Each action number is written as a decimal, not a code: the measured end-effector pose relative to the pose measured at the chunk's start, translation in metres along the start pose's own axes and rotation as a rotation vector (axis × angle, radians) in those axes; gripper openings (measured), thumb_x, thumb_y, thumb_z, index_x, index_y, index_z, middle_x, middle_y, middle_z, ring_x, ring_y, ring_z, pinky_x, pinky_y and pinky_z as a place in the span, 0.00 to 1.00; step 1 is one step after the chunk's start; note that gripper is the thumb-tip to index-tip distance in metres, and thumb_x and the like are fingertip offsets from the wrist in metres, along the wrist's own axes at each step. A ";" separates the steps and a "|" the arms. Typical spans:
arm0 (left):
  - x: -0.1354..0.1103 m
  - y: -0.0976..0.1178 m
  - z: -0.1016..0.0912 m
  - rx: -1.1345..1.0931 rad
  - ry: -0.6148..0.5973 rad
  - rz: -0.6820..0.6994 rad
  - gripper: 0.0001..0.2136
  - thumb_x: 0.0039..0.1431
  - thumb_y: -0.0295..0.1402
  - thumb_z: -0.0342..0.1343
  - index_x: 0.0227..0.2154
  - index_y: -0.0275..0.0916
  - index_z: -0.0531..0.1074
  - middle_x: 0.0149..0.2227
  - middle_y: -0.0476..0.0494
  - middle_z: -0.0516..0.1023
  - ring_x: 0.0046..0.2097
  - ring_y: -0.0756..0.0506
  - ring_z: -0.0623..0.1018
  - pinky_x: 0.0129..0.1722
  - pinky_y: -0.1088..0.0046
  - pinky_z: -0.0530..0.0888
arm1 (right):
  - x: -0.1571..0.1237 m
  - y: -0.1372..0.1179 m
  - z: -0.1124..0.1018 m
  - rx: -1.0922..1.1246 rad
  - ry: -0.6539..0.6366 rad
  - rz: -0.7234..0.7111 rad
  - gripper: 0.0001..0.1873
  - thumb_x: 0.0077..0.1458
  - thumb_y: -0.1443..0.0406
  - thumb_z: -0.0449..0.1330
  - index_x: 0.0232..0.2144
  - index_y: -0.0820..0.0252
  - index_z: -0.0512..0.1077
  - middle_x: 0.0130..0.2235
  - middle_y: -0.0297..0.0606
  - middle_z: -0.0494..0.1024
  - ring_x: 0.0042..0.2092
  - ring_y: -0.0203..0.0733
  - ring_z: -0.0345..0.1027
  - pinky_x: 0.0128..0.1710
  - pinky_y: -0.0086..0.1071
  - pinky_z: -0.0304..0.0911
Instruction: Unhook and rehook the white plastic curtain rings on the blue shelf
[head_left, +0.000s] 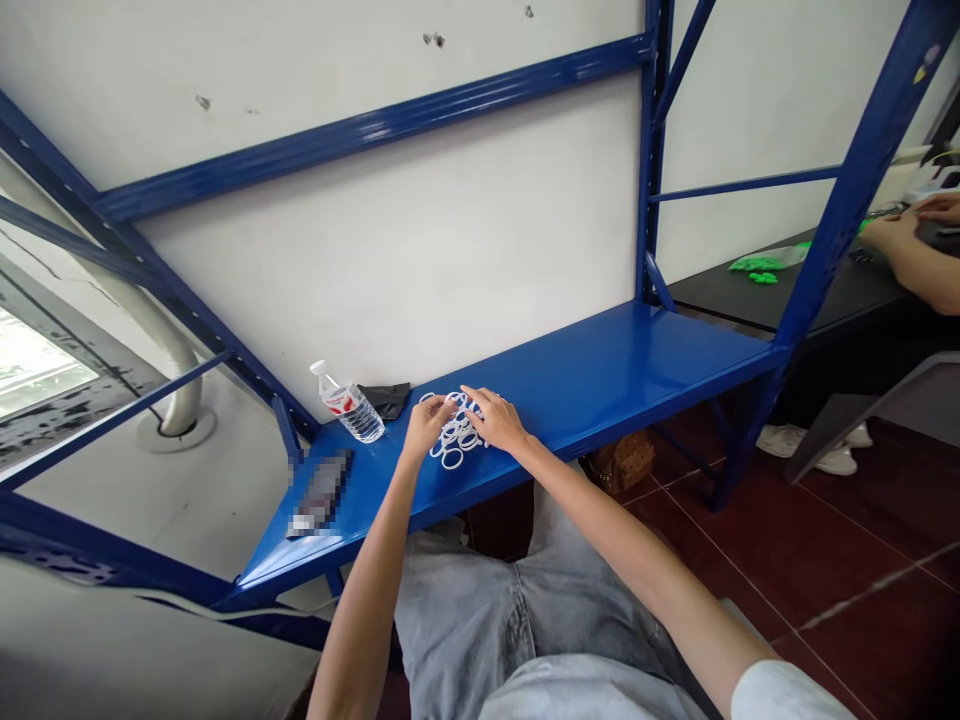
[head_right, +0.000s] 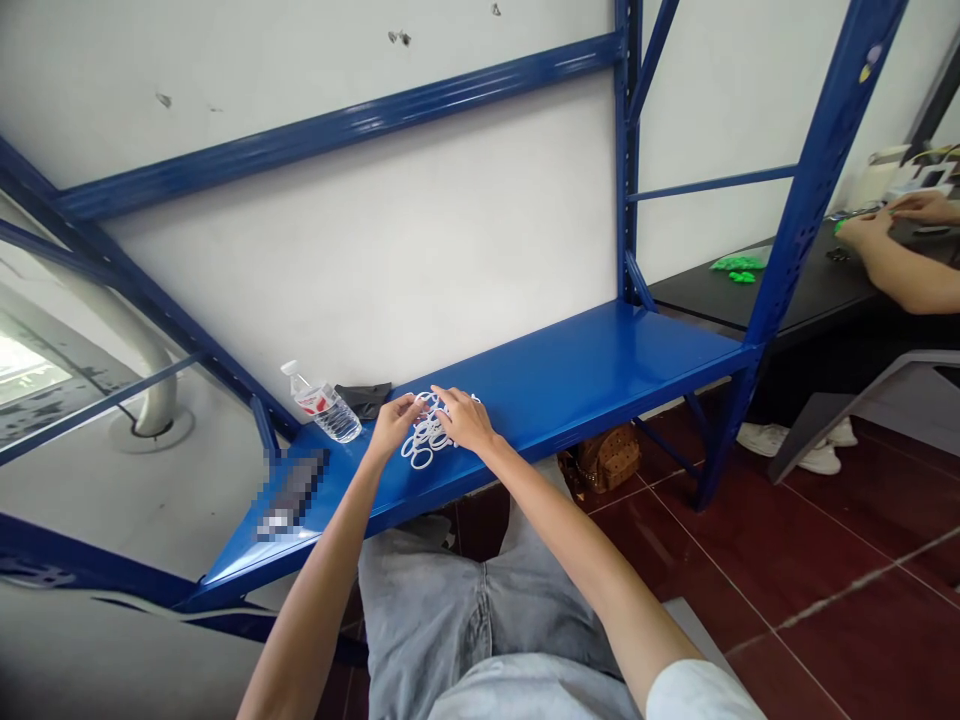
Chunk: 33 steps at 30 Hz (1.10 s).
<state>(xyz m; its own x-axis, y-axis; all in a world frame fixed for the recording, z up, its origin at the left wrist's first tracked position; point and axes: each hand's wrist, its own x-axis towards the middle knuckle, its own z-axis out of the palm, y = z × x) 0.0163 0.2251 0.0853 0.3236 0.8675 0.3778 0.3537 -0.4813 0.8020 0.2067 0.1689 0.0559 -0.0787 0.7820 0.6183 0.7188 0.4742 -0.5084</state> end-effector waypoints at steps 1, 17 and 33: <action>-0.001 0.002 0.007 -0.039 -0.033 0.002 0.25 0.59 0.57 0.61 0.38 0.36 0.80 0.36 0.38 0.84 0.38 0.41 0.83 0.39 0.67 0.78 | 0.000 0.000 0.000 -0.006 0.004 0.002 0.27 0.72 0.60 0.56 0.70 0.52 0.64 0.59 0.44 0.77 0.58 0.48 0.73 0.55 0.36 0.70; -0.026 -0.009 0.006 -0.144 0.249 -0.066 0.29 0.58 0.59 0.60 0.42 0.35 0.82 0.38 0.38 0.85 0.36 0.41 0.84 0.38 0.66 0.80 | 0.003 0.007 0.006 0.019 -0.042 -0.015 0.11 0.72 0.62 0.58 0.51 0.53 0.79 0.47 0.39 0.84 0.49 0.44 0.76 0.49 0.32 0.67; -0.048 -0.039 -0.042 0.362 0.447 -0.207 0.18 0.64 0.43 0.55 0.49 0.40 0.81 0.38 0.39 0.85 0.39 0.39 0.83 0.41 0.66 0.76 | 0.002 0.006 0.001 0.026 0.029 0.023 0.17 0.70 0.67 0.53 0.49 0.53 0.82 0.50 0.37 0.85 0.50 0.43 0.79 0.52 0.32 0.70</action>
<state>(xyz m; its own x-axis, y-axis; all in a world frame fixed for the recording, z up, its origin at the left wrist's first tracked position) -0.0499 0.2077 0.0550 -0.1554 0.8785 0.4517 0.6709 -0.2417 0.7010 0.2097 0.1738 0.0536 -0.0420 0.7811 0.6229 0.7018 0.4669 -0.5381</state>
